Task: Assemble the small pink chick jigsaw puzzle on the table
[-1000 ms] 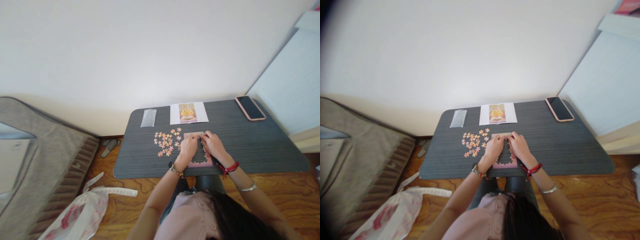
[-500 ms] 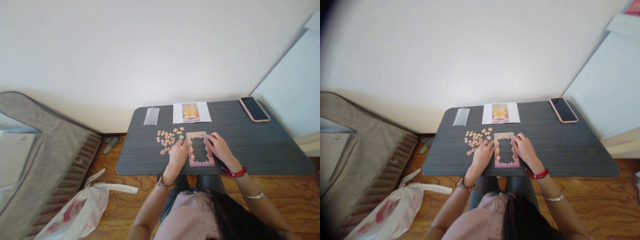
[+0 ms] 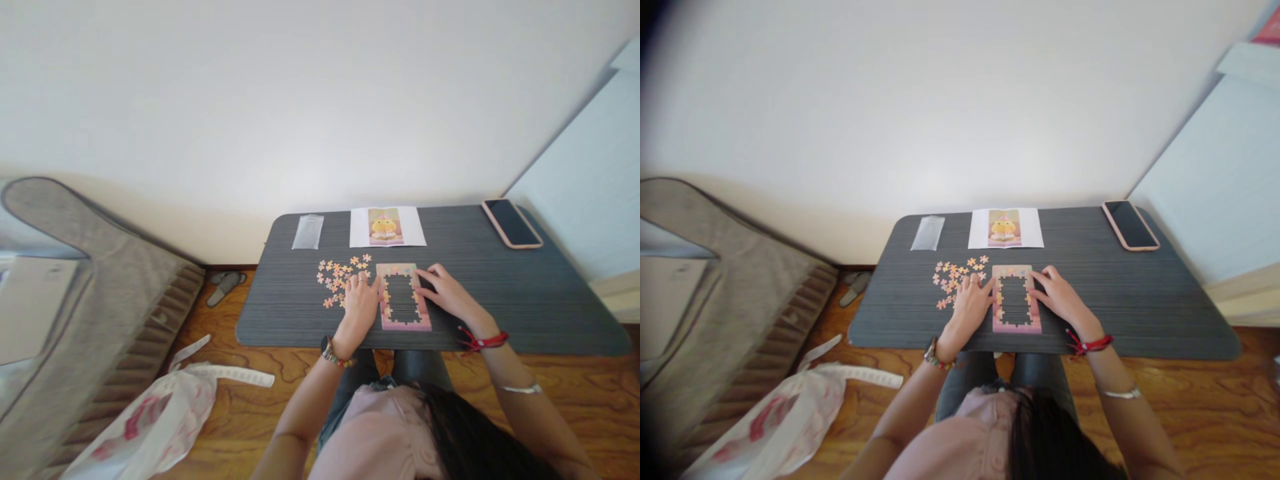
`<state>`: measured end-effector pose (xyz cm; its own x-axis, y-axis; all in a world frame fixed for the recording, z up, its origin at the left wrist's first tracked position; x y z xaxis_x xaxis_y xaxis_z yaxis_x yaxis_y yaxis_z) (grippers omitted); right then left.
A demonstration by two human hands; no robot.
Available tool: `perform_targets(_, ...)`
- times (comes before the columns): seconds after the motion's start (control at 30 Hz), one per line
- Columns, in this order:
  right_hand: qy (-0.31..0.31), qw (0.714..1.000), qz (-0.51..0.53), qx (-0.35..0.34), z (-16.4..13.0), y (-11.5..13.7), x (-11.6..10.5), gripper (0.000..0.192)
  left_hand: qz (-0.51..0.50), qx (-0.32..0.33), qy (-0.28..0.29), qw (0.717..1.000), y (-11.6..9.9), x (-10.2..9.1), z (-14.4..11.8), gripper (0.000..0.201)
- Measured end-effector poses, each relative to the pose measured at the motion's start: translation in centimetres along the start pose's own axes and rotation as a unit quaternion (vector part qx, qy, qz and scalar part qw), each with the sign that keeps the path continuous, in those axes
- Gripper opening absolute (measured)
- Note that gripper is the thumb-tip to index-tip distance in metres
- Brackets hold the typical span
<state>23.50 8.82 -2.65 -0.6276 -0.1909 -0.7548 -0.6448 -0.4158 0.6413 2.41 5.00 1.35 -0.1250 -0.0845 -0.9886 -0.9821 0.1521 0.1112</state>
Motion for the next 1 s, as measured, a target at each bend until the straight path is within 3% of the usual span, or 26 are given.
perform_targets(0.37,0.015,1.0,0.001,-0.001,1.1,-0.6,0.0,0.042,-0.011,-0.005,0.019,1.0,0.1,-0.1,1.0,0.036)
perform_targets(0.53,-0.006,1.0,0.011,0.001,0.9,-0.1,-0.2,0.042,-0.031,-0.003,-0.009,0.999,0.4,-0.2,0.8,0.043)
perform_targets(0.7,-0.061,0.997,0.038,0.007,-0.7,2.4,-0.7,0.038,-0.072,-0.051,-0.074,0.993,3.4,0.5,-1.4,0.038)
perform_targets(0.87,-0.049,0.996,0.078,-0.004,-2.8,6.1,0.5,0.029,-0.127,-0.11,-0.111,0.979,7.3,1.7,-4.8,0.03)
perform_targets(1.0,0.006,0.995,0.094,-0.031,-3.1,8.6,3.1,0.024,-0.131,-0.126,-0.113,0.977,8.4,2.1,-6.1,0.027)
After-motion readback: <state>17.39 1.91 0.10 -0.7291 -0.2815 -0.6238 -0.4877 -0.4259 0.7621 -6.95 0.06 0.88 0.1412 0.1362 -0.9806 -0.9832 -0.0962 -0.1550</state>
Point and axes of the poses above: each hand's wrist, its own z-axis towards the middle knuckle, its own x-axis out of the palm, y = z × x, the point moved 3 cm from there along z, towards the middle knuckle, and after that the axes turned 13 degrees about z, right-handed, at the moved point
